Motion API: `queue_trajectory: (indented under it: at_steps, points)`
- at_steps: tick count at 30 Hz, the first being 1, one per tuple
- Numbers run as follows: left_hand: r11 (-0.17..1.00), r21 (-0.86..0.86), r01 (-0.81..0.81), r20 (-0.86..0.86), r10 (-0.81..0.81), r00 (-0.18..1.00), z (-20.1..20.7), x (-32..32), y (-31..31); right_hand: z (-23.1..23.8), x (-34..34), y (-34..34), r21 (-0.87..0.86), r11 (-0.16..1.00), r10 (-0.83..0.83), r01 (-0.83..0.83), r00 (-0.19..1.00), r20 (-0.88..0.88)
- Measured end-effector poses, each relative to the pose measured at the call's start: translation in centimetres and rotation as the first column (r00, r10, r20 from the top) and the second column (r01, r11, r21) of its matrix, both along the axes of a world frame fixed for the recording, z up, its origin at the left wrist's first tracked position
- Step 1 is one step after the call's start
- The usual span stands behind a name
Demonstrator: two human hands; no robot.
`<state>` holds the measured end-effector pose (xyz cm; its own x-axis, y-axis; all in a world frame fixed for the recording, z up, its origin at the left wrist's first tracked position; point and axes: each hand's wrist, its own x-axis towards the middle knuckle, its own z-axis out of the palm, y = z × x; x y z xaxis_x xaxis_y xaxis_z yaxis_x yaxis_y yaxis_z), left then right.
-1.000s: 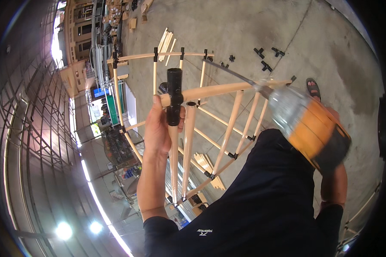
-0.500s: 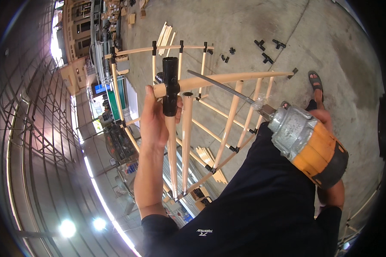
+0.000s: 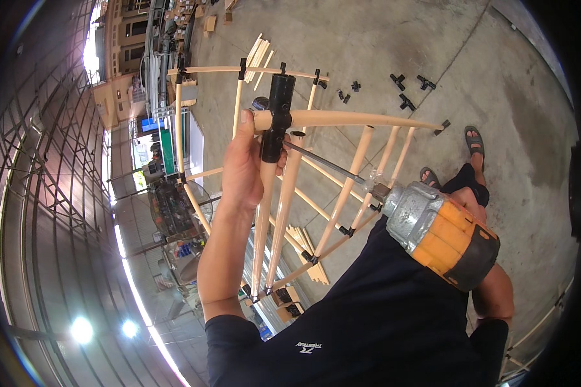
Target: The person assembles a light-colored tubular frame by fitting black plastic connectors onto the ends of the tubes and securing them using a power drill.
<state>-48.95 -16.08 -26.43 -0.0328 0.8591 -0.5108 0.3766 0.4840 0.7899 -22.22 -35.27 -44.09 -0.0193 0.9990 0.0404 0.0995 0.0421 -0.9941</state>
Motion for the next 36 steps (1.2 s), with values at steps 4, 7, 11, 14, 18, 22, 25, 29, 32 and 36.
queue_trajectory:
  at_steps: [4,7,11,14,18,22,25,29,32,36]
  points:
    - [1.000,0.007,-0.003,0.018,0.003,1.000,-0.2,0.0,0.0,-0.1,-0.7,0.4,0.048,0.999,0.000,0.006,0.992,-0.125]
    - [1.000,0.010,0.000,0.025,-0.001,1.000,-0.4,-0.1,0.0,0.2,-0.8,0.8,0.098,0.995,0.008,0.009,0.986,-0.166]
    - [1.000,0.018,-0.013,0.049,0.012,0.999,-0.3,0.1,-0.1,0.7,-0.3,1.3,0.145,0.989,0.048,-0.024,0.986,-0.159]
    - [1.000,0.004,-0.003,0.024,0.003,1.000,-0.3,0.0,0.0,0.9,-0.4,1.2,0.137,0.990,0.044,-0.029,0.993,-0.107]
    - [1.000,0.018,0.007,0.010,-0.007,1.000,-0.5,-0.2,0.2,1.4,-0.2,1.6,0.157,0.987,0.059,-0.034,0.986,-0.158]
    - [1.000,0.005,0.002,0.014,-0.002,1.000,-0.6,-0.2,0.2,1.1,-0.7,2.3,0.316,0.949,0.063,-0.013,0.987,-0.150]
    - [1.000,0.001,0.007,0.022,-0.007,1.000,-0.5,-0.2,0.2,1.3,-0.7,2.9,0.428,0.904,0.033,-0.021,0.999,-0.020]
    - [1.000,0.005,0.030,0.025,-0.030,0.999,-0.5,0.0,0.3,4.1,0.1,3.9,0.349,0.932,0.047,-0.098,0.988,0.150]
    - [1.000,0.003,0.029,0.023,-0.029,0.999,-0.6,-0.1,0.3,4.9,0.5,4.3,0.308,0.945,0.074,-0.108,0.990,0.119]
    - [1.000,0.016,0.014,0.007,-0.014,1.000,-0.6,-0.1,0.2,4.9,0.6,3.9,0.231,0.960,0.144,-0.157,0.987,0.070]
